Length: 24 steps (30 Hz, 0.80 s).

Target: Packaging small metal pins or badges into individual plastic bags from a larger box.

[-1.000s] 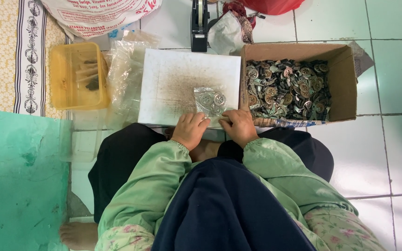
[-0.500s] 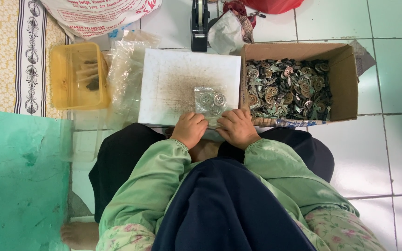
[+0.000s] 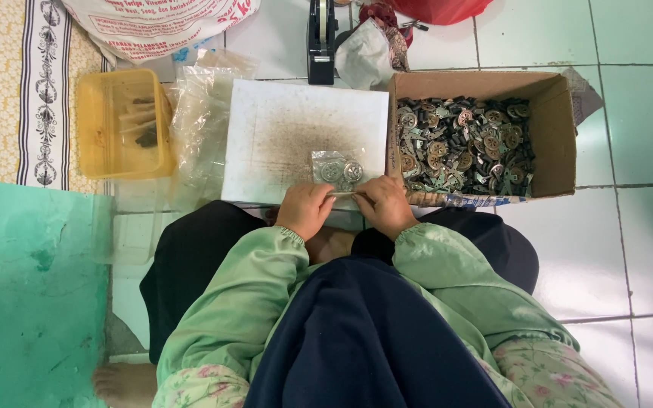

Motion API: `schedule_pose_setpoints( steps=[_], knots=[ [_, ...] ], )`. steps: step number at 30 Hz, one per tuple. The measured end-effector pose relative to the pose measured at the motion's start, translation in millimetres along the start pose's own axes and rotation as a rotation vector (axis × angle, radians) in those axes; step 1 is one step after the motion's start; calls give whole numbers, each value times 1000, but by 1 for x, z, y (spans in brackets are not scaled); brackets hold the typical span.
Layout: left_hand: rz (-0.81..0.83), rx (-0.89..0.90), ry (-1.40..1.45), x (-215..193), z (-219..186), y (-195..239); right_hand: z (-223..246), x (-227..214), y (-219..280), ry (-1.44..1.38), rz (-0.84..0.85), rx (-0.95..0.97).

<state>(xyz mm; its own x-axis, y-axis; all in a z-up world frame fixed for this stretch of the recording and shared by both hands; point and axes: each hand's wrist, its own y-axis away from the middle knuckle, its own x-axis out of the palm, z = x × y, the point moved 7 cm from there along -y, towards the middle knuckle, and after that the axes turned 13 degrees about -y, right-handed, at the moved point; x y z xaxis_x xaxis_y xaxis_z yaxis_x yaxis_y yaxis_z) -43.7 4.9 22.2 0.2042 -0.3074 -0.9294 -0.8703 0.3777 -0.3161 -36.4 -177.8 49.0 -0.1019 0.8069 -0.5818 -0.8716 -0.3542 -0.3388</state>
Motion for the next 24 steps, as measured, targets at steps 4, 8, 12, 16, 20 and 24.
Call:
schedule_pose_setpoints(
  steps=[4,8,12,16,20,24],
  knots=[
    [21,-67,72,-11,6,-6,-5,2,-9,99,-62,67],
    [-59,3,-89,-28,-6,-4,-9,5,-13,169,-69,100],
    [-146,216,-144,-12,-34,8,-21,14,-10,270,-87,59],
    [53,200,-234,0,-36,14,-10,8,-10,299,-87,-3],
    [194,197,-276,7,-35,16,10,21,2,463,7,-194],
    [310,181,-275,31,-30,23,-2,44,21,556,317,-42]
  ],
)
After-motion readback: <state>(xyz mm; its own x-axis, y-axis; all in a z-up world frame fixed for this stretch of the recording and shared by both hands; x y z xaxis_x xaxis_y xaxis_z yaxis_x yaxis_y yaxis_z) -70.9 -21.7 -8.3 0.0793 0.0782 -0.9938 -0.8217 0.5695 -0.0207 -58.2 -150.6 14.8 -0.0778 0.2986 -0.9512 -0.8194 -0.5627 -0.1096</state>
